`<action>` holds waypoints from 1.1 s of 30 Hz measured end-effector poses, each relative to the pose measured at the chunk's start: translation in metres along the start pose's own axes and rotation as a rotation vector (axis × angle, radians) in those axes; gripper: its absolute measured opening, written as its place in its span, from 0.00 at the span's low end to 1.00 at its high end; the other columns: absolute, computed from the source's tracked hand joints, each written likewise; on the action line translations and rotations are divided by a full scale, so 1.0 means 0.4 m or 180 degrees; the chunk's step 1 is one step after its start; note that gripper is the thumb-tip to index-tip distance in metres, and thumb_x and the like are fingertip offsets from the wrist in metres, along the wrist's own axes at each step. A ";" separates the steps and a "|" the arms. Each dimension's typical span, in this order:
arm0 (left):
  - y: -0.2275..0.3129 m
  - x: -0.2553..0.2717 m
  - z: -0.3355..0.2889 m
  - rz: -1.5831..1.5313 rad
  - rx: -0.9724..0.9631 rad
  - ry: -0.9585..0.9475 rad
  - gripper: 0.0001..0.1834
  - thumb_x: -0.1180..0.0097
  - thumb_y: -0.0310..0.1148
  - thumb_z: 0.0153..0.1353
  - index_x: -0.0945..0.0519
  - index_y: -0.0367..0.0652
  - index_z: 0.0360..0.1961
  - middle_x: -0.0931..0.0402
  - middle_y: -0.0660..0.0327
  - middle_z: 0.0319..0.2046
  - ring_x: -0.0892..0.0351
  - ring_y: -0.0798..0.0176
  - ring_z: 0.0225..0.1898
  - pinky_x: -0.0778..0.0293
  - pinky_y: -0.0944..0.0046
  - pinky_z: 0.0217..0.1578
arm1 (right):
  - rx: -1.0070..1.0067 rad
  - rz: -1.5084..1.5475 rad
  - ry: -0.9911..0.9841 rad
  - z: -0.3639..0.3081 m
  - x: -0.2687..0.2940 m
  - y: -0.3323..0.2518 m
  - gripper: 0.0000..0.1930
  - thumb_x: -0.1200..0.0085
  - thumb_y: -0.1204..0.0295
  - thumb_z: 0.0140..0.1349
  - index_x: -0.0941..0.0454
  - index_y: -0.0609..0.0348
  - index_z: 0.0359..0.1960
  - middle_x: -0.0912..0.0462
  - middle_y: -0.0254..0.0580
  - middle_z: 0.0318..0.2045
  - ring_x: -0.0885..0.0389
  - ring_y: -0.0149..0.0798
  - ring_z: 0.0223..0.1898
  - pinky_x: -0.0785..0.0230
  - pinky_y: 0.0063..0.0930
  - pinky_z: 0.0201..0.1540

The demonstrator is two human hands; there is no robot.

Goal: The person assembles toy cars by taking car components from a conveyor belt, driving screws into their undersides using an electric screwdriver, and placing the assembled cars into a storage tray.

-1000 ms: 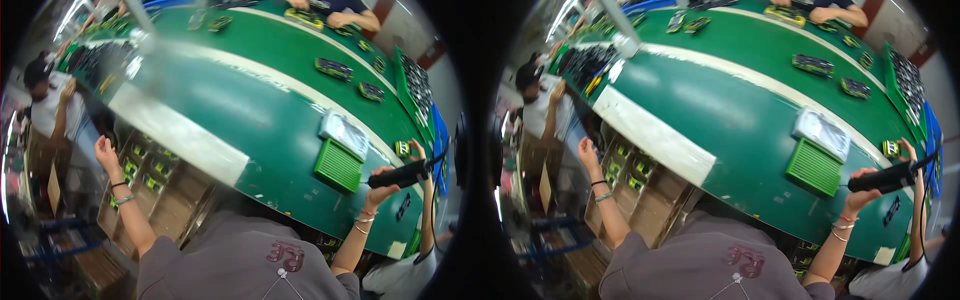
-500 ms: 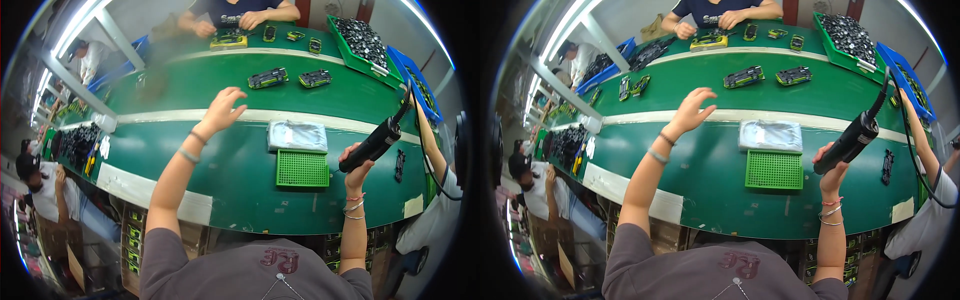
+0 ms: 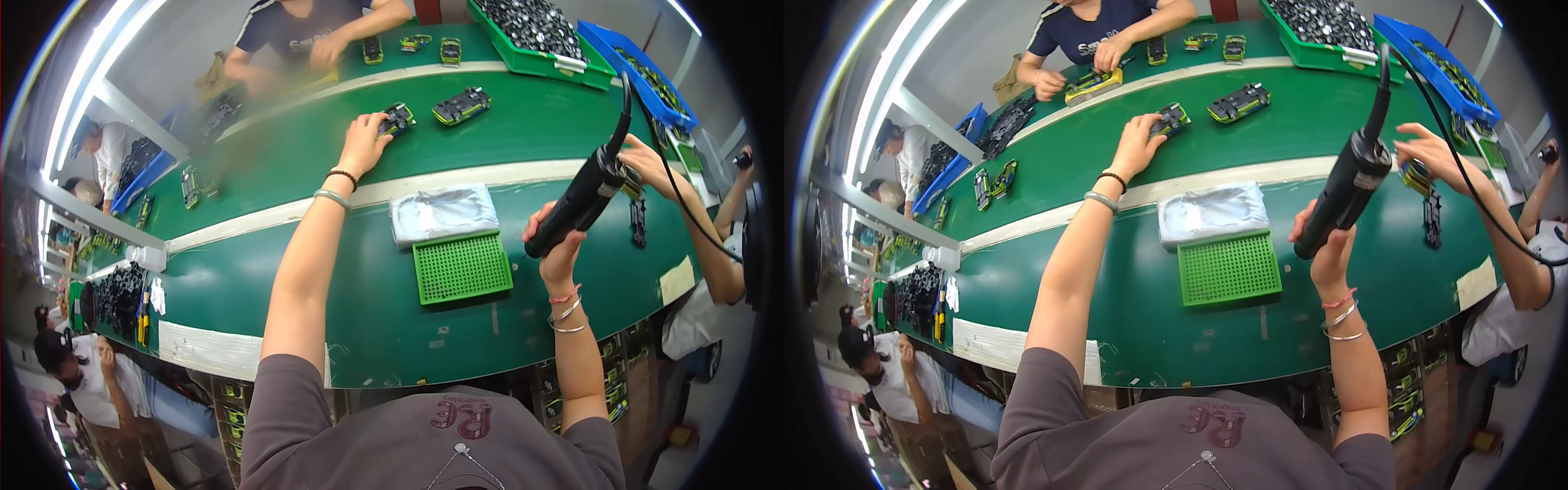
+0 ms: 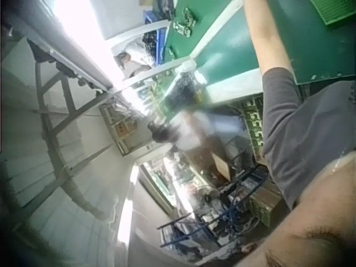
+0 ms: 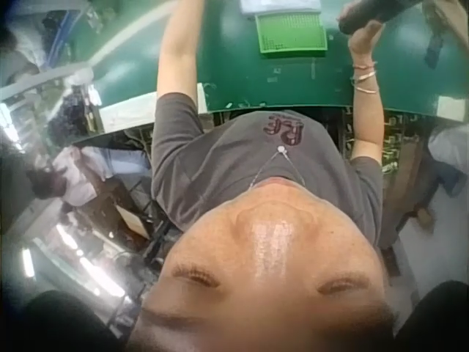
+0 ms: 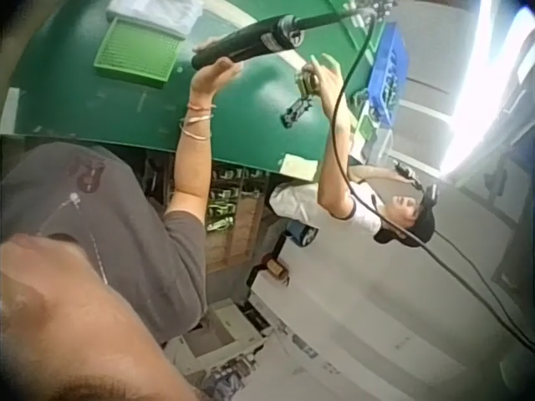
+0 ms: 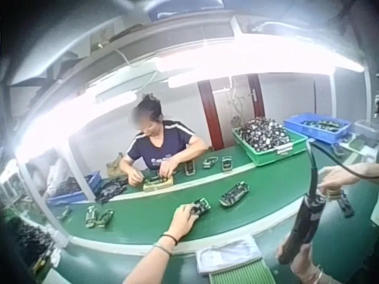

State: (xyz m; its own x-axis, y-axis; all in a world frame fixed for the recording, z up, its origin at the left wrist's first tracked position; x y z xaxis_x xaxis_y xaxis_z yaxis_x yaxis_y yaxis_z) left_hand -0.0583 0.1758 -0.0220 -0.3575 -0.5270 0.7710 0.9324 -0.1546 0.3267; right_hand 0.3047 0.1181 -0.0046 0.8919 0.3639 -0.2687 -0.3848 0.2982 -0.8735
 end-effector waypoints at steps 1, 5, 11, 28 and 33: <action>0.014 0.010 -0.008 0.0002 -0.0076 0.0059 0.22 0.40 0.31 0.51 0.29 0.44 0.48 0.30 0.50 0.45 0.32 0.45 0.46 0.34 0.53 0.48 | -0.0018 0.0003 -0.0024 0.000 0.002 0.001 0.44 0.58 0.27 0.45 0.32 0.66 0.32 0.29 0.39 0.19 0.28 0.31 0.21 0.35 0.22 0.25; 0.152 0.097 -0.035 -0.0574 -0.0369 -0.0011 0.21 0.41 0.31 0.52 0.29 0.40 0.48 0.30 0.50 0.43 0.33 0.46 0.46 0.35 0.56 0.47 | -0.0020 0.0007 -0.0029 0.007 0.007 0.005 0.43 0.59 0.28 0.47 0.31 0.66 0.31 0.28 0.39 0.19 0.28 0.30 0.22 0.35 0.22 0.26; 0.374 0.162 -0.156 -0.0745 -0.0794 -0.0747 0.20 0.40 0.30 0.50 0.26 0.43 0.47 0.30 0.50 0.42 0.31 0.48 0.43 0.32 0.55 0.45 | -0.0005 -0.0223 -0.0081 0.009 0.011 0.002 0.44 0.63 0.26 0.47 0.31 0.65 0.31 0.28 0.39 0.18 0.28 0.30 0.21 0.35 0.21 0.25; 0.377 0.097 -0.228 -0.0520 -0.0992 -0.0533 0.21 0.38 0.35 0.49 0.24 0.48 0.47 0.29 0.54 0.45 0.31 0.50 0.48 0.35 0.55 0.49 | 0.0138 0.0245 0.0287 -0.003 -0.030 -0.053 0.52 0.75 0.17 0.31 0.35 0.62 0.29 0.31 0.39 0.17 0.31 0.33 0.18 0.35 0.25 0.23; 0.363 0.100 -0.240 -0.0425 -0.1003 -0.0400 0.20 0.38 0.35 0.49 0.23 0.50 0.47 0.29 0.55 0.45 0.30 0.52 0.47 0.35 0.56 0.49 | 0.0404 0.1111 -0.0231 -0.044 -0.193 -0.113 0.54 0.82 0.16 0.29 0.37 0.63 0.28 0.30 0.40 0.16 0.30 0.34 0.17 0.34 0.26 0.21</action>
State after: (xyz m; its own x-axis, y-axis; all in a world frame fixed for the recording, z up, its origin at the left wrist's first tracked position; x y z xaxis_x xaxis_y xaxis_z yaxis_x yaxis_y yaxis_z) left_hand 0.0679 0.0520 0.0039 -0.4626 -0.3809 0.8006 0.8407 -0.4752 0.2596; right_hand 0.2575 0.0609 0.0484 0.6846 0.5230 -0.5078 -0.6930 0.2506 -0.6760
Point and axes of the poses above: each hand's wrist, its own z-axis towards the middle knuckle, its own x-axis out of the back of the hand, y = z × x, the point moved 5 cm from there along z, towards the middle knuckle
